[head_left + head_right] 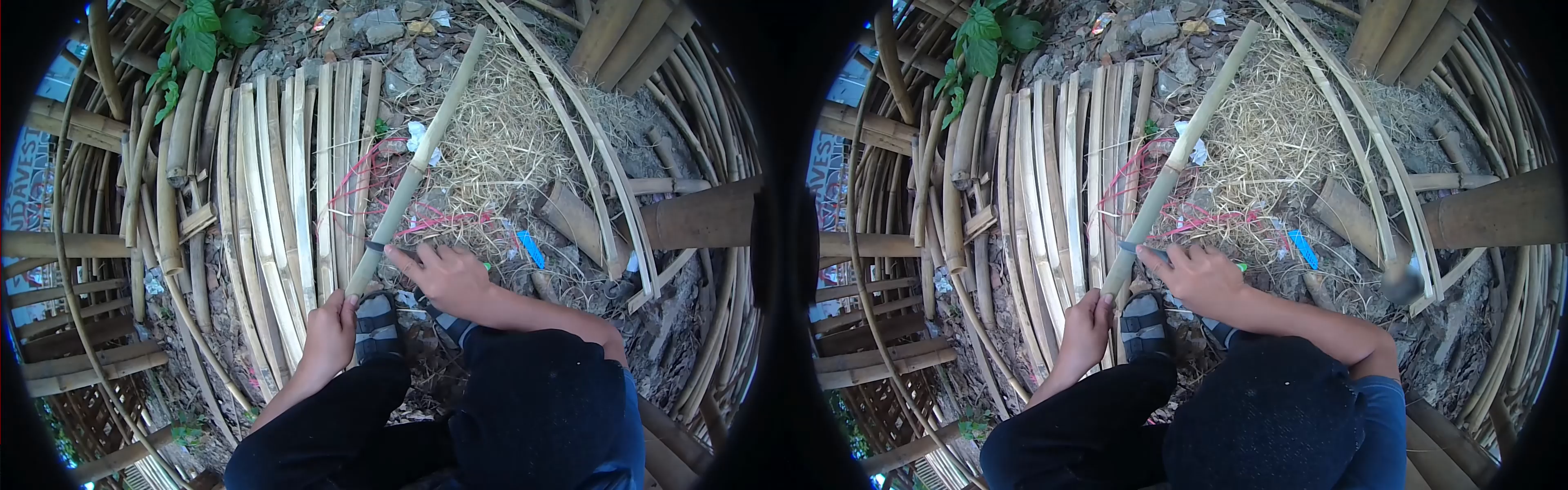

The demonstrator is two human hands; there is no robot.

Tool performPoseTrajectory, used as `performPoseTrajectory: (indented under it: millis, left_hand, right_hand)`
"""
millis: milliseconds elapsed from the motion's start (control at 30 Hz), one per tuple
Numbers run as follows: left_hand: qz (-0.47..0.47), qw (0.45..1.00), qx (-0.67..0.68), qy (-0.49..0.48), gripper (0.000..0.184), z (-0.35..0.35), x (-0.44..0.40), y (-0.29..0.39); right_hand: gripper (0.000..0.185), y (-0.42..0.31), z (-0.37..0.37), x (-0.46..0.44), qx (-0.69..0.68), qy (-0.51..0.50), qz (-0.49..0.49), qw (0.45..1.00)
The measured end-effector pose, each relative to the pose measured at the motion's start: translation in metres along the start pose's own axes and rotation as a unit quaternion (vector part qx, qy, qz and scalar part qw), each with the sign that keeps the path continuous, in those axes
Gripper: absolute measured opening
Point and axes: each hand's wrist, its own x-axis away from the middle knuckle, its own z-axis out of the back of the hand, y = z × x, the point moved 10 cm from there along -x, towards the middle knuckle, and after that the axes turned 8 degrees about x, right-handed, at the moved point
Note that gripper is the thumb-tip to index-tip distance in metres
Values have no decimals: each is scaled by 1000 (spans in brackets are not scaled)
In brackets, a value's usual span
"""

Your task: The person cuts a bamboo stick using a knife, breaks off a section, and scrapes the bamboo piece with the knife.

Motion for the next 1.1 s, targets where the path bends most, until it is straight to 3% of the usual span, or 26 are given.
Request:
performPoseTrajectory:
  millis: [100, 167, 300, 633, 700, 733, 1100]
  left_hand:
    - [-11, 1000, -7, 11, 33, 1, 0, -1]
    - [-13, 1000, -16, 10, 32, 1, 0, 1]
    - [-31, 999, -7, 13, 32, -1, 0, 1]
    - [-49, 998, -39, 21, 29, -1, 2, 7]
    - [-66, 997, -41, 24, 29, -1, -1, 15]
    - [-58, 997, -42, 26, 26, 0, -2, 17]
    - [-67, 997, -35, 33, 28, 0, -1, 12]
  right_hand:
    - [63, -1, 5, -3, -9, 13, 28, 999]
    - [63, 19, 0, -6, -4, -14, -30, 999]
    - [62, 5, 2, -1, 9, 0, 15, 1000]
    - [58, 8, 3, -8, 8, -38, -14, 999]
    - [57, -6, -2, -4, -5, -44, 17, 999]
    - [57, 1, 1, -7, -19, -7, 28, 999]
    - [55, 9, -6, -8, 26, 0, 5, 1000]
